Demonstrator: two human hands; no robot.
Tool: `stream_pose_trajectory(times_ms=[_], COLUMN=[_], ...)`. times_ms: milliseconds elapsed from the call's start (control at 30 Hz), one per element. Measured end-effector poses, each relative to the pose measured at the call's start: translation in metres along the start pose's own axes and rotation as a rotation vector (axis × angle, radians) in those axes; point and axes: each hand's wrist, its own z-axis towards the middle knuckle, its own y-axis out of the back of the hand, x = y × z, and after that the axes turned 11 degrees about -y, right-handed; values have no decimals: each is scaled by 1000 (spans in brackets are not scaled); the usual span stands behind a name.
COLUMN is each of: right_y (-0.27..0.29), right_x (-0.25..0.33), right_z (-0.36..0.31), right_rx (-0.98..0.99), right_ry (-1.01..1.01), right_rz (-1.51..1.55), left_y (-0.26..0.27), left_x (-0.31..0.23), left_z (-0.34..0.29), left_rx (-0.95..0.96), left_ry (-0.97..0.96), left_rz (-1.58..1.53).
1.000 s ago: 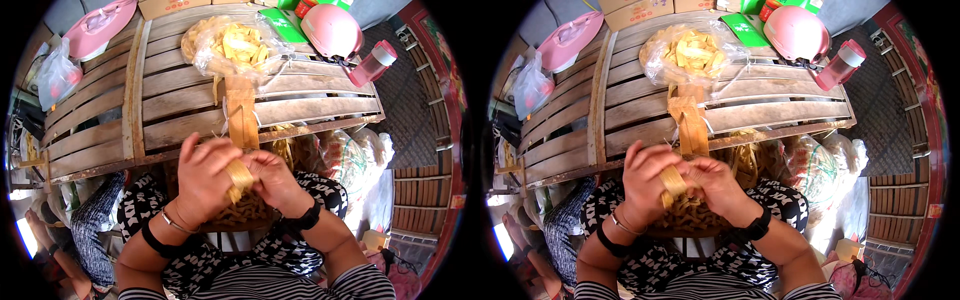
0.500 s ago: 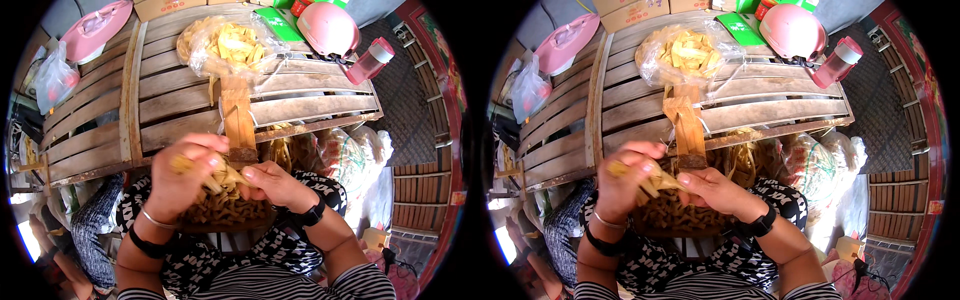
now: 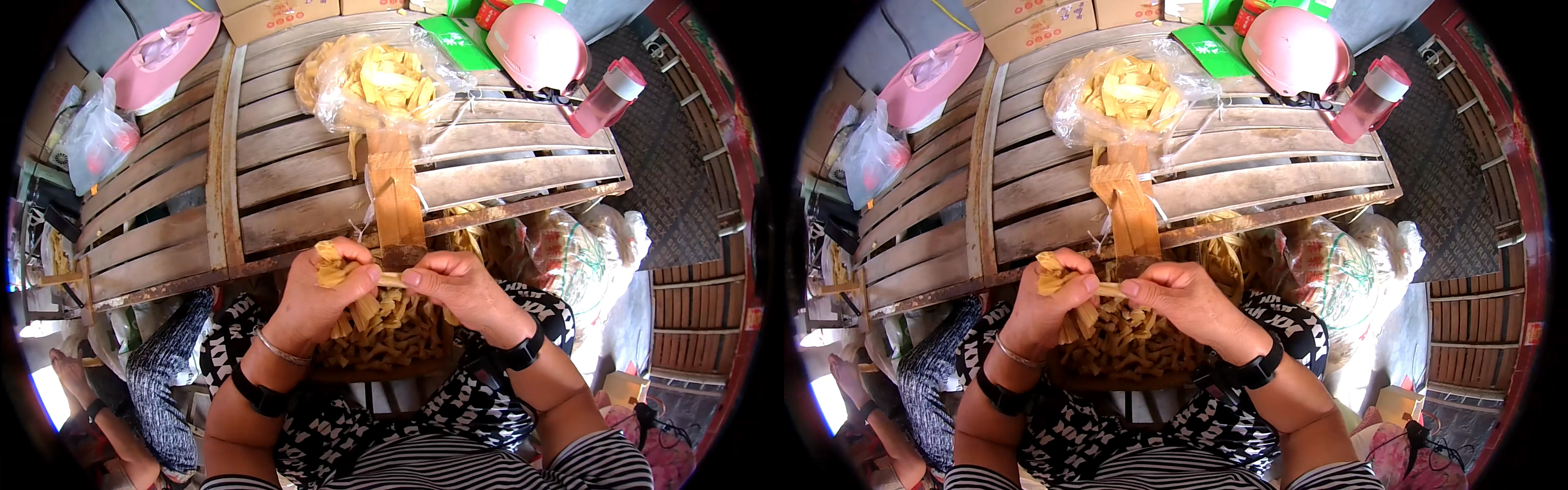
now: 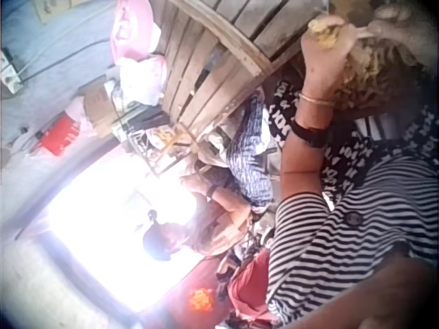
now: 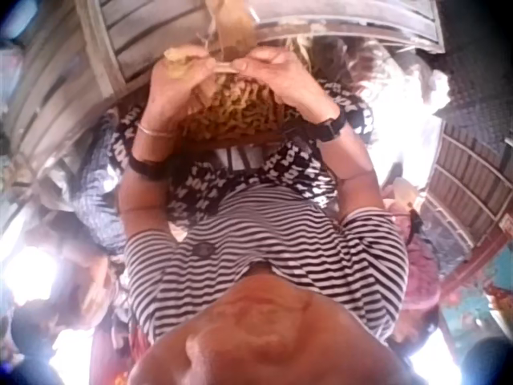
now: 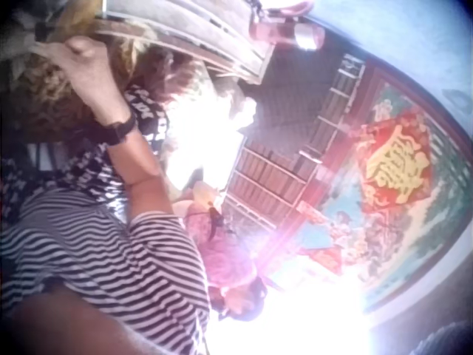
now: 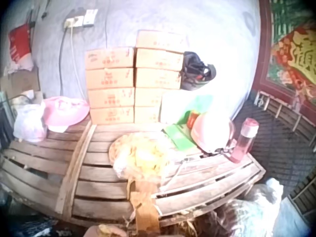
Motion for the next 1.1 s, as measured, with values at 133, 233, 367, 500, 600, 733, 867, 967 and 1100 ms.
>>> stream_pose_trajectory(times_ms=[133,233,367,500,600,733,867,967,1100], right_y=[10,15,18,21,6,-9,-1,8,-2], right_x=[-8,-6,-6,-11,-9,3,12,13,-2], right_z=[19,36,47,43,28,12,2,0,5], right_rx=[-291,-537,-860,-822,-634,-270,-138,-267,-28], right_ry=[311,548,537,637,814,1050,1040,940,218], right_rz=[-9,-326,-914,-615,-651,-724,-546,-573,-196], left_y=[2,-4,6,14,-2,-17,-30,-28,-19], left_x=[0,13,49,39,19,29,13,-4,-10], left_z=[18,39,58,53,31,0,-16,-20,1], left_rx=[-138,-194,-190,-317,-222,-32,688,892,457], left_ry=[-137,-149,-399,-184,-346,132,321,221,-652], left_rz=[202,217,799,660,499,-66,48,-166,805])
